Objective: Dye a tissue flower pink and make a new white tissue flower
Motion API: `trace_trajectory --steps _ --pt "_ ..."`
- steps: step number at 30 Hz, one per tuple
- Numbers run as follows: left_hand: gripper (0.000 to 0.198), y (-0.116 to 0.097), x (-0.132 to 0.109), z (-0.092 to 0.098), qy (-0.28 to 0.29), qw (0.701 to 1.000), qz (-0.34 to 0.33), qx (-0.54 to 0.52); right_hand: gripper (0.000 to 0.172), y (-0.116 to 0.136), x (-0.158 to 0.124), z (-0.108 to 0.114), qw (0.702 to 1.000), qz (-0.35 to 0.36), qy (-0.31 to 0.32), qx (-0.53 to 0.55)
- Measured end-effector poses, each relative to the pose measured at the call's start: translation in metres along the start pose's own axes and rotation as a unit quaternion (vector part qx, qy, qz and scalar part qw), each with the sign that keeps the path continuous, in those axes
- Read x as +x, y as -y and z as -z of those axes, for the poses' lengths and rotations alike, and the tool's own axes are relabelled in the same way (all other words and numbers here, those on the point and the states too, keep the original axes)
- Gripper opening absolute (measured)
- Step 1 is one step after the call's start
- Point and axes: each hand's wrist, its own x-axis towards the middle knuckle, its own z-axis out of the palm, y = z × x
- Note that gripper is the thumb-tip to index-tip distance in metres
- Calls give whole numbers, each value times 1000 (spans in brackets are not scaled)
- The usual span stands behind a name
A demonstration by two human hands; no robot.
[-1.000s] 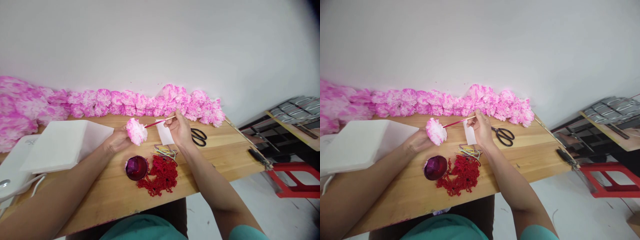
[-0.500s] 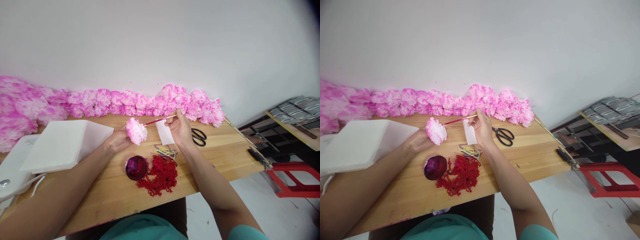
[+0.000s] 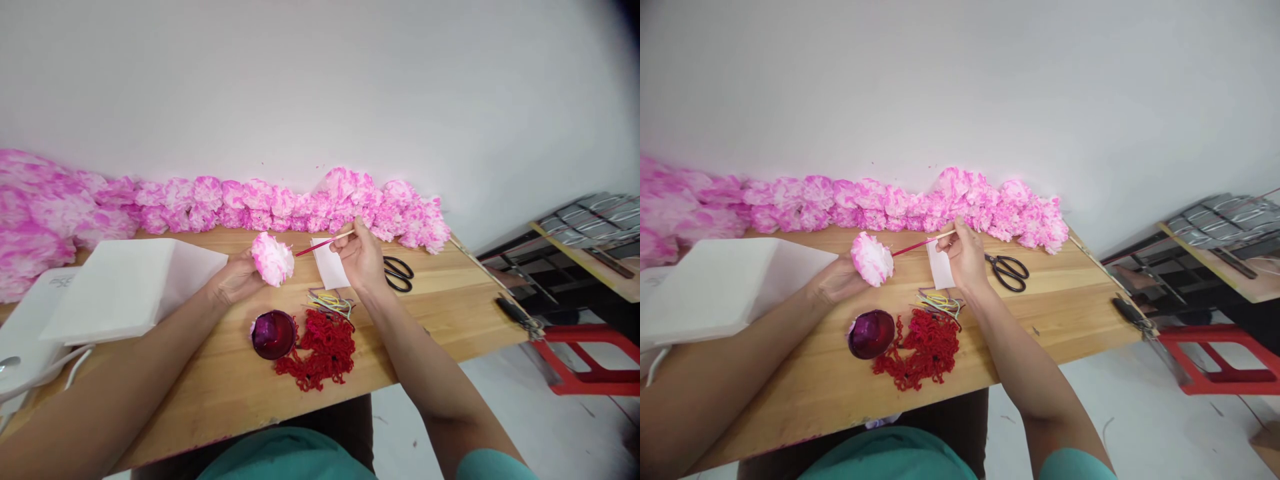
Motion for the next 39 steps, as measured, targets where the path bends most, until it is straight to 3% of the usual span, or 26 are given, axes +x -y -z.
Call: trace_trajectory --steps 10,17,31,39 --pt "42 2 0 1 -26 998 1 -49 44 -5 1 1 1000 11 2 -26" --pt "37 -1 -1 -3 -51 997 -5 -56 44 -3 1 2 1000 4 0 -6" --pt "35 2 0 5 -37 999 -6 -35 45 -7 3 3 1000 -4 -13 -17" --pt "42 1 1 4 -59 996 -10 -65 43 -11 3 4 1000 -4 -6 -22"
